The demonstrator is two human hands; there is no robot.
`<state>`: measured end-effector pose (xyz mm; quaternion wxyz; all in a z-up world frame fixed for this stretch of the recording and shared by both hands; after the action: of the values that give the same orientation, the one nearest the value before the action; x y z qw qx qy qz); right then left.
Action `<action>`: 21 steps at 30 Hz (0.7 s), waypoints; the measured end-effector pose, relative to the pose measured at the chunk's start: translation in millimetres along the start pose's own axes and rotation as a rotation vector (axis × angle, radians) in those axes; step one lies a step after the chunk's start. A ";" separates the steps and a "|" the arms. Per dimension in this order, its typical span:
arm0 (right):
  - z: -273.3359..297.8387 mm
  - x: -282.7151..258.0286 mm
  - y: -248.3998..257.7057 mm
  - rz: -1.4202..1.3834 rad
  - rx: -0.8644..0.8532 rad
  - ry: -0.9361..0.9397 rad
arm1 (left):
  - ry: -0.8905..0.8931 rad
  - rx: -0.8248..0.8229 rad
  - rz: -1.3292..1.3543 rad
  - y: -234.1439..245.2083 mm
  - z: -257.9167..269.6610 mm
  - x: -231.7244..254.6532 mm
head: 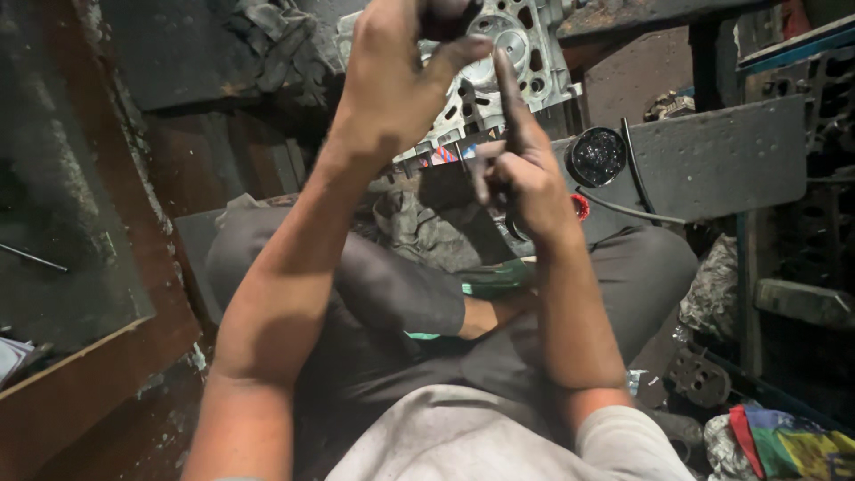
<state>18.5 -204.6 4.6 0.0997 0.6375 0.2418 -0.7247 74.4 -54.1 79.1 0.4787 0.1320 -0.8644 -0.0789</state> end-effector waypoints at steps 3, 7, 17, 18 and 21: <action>18.5 13.2 19.2 0.242 0.142 -0.063 | -0.041 0.005 -0.032 4.0 -1.4 3.4; 63.2 33.8 -21.2 1.050 0.105 0.318 | 0.042 -0.011 -0.045 -4.2 -1.2 -11.7; 70.0 152.8 -43.9 1.276 0.073 -0.019 | -0.137 -0.006 -0.024 2.9 6.8 25.4; 68.7 145.7 -43.4 1.226 0.099 -0.003 | -0.132 -0.020 -0.032 0.5 6.2 23.5; 69.3 134.0 -40.5 1.101 0.156 -0.097 | -0.137 -0.016 -0.086 -1.6 10.4 20.2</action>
<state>-83.0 -180.8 -111.7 0.4271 0.6411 -0.1864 -0.6098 55.6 -61.6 89.5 0.4158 0.1595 -0.8879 -0.1153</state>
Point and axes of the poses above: each hand's wrist, its own z-axis away from the middle knuckle, its own y-axis out of the back of the hand, x = y × z, the point moved 10 cm from there along -z, towards the middle knuckle, and after that the axes turned 1 degree about x, right-handed, at the moved point
